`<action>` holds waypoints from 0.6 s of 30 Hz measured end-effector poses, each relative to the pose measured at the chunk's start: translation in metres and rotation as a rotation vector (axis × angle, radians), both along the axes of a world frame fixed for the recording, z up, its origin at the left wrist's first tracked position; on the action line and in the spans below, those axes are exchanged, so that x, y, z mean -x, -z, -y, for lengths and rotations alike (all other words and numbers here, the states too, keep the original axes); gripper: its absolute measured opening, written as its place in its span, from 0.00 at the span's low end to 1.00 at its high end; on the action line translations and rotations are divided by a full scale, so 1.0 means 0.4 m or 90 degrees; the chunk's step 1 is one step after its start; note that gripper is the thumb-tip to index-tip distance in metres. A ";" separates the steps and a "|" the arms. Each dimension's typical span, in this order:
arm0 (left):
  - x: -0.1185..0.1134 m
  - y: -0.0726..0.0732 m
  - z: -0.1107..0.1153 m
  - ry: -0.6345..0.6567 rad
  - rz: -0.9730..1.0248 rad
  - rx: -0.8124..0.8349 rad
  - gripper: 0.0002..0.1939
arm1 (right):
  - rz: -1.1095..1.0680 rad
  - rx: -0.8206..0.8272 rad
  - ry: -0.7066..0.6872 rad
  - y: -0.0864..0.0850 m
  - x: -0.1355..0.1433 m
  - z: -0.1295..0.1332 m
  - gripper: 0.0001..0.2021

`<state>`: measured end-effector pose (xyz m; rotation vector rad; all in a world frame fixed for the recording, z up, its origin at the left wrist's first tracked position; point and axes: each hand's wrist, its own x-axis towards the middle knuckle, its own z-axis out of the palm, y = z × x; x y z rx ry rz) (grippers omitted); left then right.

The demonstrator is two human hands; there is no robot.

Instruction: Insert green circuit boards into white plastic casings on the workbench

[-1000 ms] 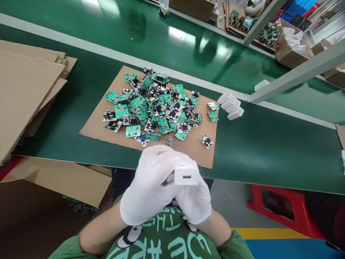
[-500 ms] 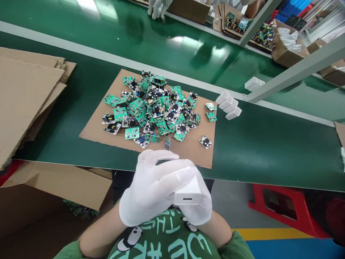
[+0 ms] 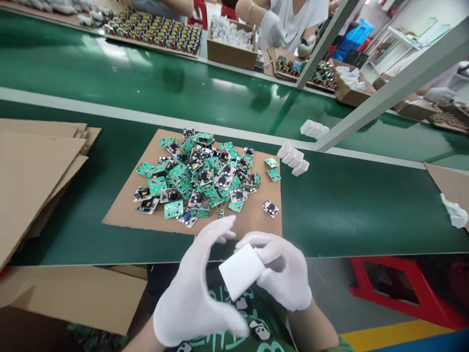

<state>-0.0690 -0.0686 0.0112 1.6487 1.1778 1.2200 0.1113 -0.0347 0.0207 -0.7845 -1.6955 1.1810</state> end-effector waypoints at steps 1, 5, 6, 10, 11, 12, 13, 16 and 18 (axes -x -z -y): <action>0.000 0.006 -0.001 0.033 0.077 0.103 0.45 | 0.037 -0.078 -0.010 -0.017 -0.011 -0.016 0.12; -0.013 0.003 -0.025 0.119 0.196 0.353 0.26 | 0.219 -0.278 -0.138 -0.067 -0.021 -0.067 0.10; -0.018 -0.003 -0.032 0.117 0.191 0.373 0.24 | 0.251 -0.274 -0.181 -0.074 -0.018 -0.076 0.11; -0.029 -0.024 -0.050 0.066 0.178 0.423 0.19 | 0.291 -0.273 -0.182 -0.078 -0.003 -0.090 0.11; -0.028 -0.027 -0.051 0.065 0.173 0.436 0.18 | 0.306 -0.280 -0.172 -0.077 -0.002 -0.092 0.12; -0.026 -0.028 -0.052 0.072 0.170 0.439 0.17 | 0.325 -0.290 -0.171 -0.077 -0.001 -0.094 0.12; -0.023 -0.029 -0.054 0.083 0.165 0.433 0.17 | 0.350 -0.297 -0.184 -0.078 0.000 -0.098 0.12; -0.013 -0.031 -0.064 0.120 0.148 0.380 0.19 | 0.393 -0.331 -0.215 -0.088 0.007 -0.114 0.12; -0.011 -0.033 -0.075 0.127 0.146 0.347 0.22 | 0.392 -0.368 -0.216 -0.096 0.017 -0.125 0.10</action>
